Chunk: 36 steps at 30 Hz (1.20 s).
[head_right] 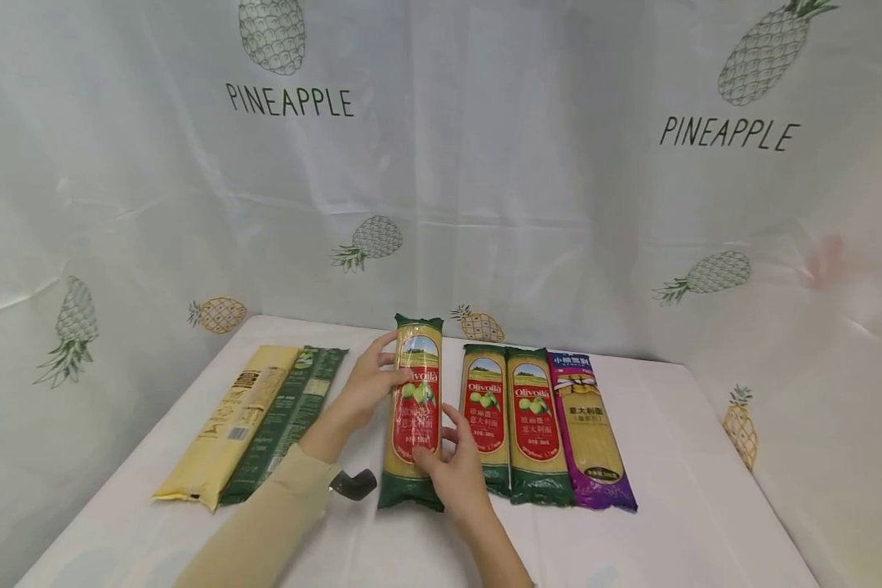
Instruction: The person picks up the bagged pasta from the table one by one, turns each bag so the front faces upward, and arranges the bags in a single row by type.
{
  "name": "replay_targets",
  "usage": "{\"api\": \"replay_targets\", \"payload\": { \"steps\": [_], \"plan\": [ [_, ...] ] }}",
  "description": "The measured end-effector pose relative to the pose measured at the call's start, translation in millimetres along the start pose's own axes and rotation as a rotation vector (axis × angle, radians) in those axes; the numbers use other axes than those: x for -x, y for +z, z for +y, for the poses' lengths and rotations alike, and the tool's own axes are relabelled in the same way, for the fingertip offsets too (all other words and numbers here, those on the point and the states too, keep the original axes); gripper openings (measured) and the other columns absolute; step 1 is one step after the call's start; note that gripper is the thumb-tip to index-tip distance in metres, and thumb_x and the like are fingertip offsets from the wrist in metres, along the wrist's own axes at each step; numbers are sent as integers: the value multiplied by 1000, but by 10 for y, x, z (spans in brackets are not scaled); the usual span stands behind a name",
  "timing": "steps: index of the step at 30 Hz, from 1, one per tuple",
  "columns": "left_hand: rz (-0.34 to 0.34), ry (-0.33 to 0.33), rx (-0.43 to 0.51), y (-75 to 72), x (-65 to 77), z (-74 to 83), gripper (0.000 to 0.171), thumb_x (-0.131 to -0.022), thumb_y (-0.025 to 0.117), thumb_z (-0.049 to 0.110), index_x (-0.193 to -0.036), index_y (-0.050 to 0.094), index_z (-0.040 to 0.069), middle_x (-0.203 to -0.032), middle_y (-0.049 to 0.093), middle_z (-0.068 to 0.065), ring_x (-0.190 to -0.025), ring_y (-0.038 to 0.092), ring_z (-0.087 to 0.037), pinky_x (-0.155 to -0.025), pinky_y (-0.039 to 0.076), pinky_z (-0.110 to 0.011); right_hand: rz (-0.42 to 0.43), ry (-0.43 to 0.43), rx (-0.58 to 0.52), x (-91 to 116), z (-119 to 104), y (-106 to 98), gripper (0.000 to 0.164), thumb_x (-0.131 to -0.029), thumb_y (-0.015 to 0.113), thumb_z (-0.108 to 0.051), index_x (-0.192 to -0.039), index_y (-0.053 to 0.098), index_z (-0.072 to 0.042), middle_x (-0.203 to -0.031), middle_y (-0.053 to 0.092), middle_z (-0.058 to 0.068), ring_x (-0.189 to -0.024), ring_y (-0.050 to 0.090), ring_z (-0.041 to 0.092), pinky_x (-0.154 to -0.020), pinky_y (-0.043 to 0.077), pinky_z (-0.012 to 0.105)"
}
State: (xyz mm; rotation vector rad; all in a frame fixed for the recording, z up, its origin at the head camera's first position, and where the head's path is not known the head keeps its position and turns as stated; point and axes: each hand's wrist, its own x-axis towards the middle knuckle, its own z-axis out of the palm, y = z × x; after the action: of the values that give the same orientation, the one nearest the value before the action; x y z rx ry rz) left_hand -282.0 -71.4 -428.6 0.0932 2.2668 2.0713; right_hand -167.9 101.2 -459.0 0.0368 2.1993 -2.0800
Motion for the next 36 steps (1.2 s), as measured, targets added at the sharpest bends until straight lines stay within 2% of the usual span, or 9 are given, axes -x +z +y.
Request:
{"api": "replay_targets", "payload": {
  "steps": [3,5,8,12,19,23,29,36],
  "plan": [
    [-17,13,31,-13,-7,-3,78,-101,71,7,-167,34,26,-134,63,-15,-112,68,-29,-94,56,-45,-63,42,-42,-2,-5,-61,81,-104,68,-17,-170,20,-18,-151,48,26,-127,61,32,-109,50,53],
    [-22,22,32,-18,-8,-3,78,-101,70,7,-168,33,25,-134,63,-14,-112,68,-28,-94,55,-44,-102,62,-65,1,-9,-98,80,-106,65,-18,-171,18,-17,-151,52,27,-129,60,32,-113,47,55],
    [-29,32,30,-21,-1,8,79,-101,70,7,-168,32,23,-134,63,-15,-112,68,-27,-94,56,-44,-114,57,-71,10,-16,-126,77,-107,65,-18,-170,20,-15,-151,55,26,-126,63,30,-110,50,47],
    [-41,37,34,-17,15,10,79,-103,69,9,-169,28,21,-136,62,-16,-113,69,-28,-95,56,-45,-63,17,-68,23,-27,-111,75,-104,68,-13,-168,28,-16,-148,57,24,-124,65,28,-102,56,38],
    [-34,26,-45,10,37,21,77,-103,72,18,-168,31,28,-139,60,-15,-120,67,-30,-99,54,-50,2,-12,-92,42,-25,-70,73,-103,67,-4,-166,32,-16,-140,63,21,-122,67,30,-98,58,36],
    [-16,27,-92,7,51,7,76,-103,73,21,-168,34,29,-138,58,-16,-120,67,-31,-96,57,-48,24,-29,-101,50,-20,-48,73,-102,67,-3,-166,34,-16,-144,60,23,-121,67,30,-96,59,36],
    [-1,66,-182,3,55,-34,69,-103,73,25,-164,42,27,-133,61,-13,-116,68,-29,-88,59,-46,71,-32,-67,56,-1,-7,74,-101,70,-3,-165,37,-19,-151,52,25,-116,67,29,-92,60,37],
    [-11,-2,-104,-7,35,-92,68,-102,75,28,-162,45,23,-137,60,-14,-106,72,-25,-91,61,-49,64,-18,-61,58,1,11,74,-101,71,-5,-165,38,-19,-147,54,23,-109,67,25,-89,60,33]
  ]
}}
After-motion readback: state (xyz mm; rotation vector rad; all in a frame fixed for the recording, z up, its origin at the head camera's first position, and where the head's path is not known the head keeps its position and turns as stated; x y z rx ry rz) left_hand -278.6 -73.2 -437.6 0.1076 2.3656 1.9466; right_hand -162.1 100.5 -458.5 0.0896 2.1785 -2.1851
